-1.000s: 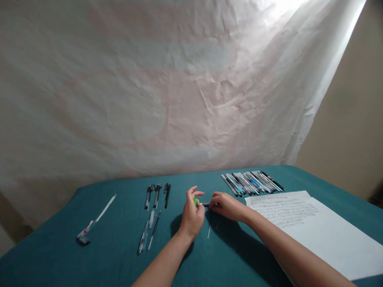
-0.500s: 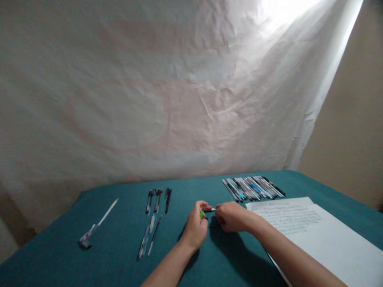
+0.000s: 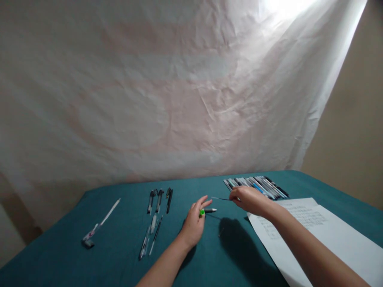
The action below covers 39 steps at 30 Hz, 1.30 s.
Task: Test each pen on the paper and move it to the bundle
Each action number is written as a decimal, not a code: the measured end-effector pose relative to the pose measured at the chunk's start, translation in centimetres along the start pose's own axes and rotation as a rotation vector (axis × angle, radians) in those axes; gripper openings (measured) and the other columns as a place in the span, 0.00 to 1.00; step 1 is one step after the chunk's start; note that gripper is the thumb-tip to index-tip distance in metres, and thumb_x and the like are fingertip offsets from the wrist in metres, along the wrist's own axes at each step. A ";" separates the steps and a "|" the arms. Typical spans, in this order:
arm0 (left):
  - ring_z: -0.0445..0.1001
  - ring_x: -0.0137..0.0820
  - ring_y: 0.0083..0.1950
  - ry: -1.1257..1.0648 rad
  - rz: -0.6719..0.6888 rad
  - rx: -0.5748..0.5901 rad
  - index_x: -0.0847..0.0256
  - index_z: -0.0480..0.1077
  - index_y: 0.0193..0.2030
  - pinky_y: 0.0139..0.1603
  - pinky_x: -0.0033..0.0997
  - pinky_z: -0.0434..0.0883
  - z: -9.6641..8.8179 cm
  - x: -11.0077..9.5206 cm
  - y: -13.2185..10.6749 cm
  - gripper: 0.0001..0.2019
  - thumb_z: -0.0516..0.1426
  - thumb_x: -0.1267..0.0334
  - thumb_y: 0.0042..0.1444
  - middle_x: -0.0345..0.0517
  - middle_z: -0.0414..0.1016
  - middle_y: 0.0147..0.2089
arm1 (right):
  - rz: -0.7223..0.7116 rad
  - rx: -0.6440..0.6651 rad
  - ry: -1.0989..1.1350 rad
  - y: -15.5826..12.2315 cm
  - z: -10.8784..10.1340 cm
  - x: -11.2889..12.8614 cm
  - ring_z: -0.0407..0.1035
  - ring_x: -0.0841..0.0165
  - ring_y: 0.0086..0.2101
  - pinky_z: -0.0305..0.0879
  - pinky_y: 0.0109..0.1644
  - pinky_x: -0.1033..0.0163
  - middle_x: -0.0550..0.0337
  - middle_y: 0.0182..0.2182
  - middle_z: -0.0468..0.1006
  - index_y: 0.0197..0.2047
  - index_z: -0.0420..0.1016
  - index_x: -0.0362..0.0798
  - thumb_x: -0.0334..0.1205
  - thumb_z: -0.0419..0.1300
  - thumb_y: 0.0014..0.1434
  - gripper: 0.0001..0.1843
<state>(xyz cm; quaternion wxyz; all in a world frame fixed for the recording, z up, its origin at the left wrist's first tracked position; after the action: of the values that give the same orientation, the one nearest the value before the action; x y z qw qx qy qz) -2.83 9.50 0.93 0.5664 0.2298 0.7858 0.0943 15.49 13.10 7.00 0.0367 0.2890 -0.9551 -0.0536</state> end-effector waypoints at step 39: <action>0.67 0.27 0.34 -0.002 -0.102 -0.084 0.59 0.45 0.63 0.41 0.32 0.65 0.9 0.2 -0.4 0.24 0.45 0.64 0.60 0.50 0.69 0.46 | -0.036 -0.057 0.292 -1.6 -2.6 2.9 0.69 0.69 0.30 0.59 0.32 0.68 0.58 0.34 0.75 0.39 0.72 0.48 0.39 0.62 0.47 0.14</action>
<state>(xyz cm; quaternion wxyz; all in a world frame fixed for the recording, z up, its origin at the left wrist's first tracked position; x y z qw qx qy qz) -2.15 9.18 0.35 0.5806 0.1656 0.7911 0.0980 14.26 9.97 9.44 0.1822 0.3095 -0.9325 -0.0386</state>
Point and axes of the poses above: each hand's wrist, its own y-axis towards the middle knuckle, its own z-axis out of the palm, x = y × z, the point moved 5 cm from there along y, towards the middle knuckle
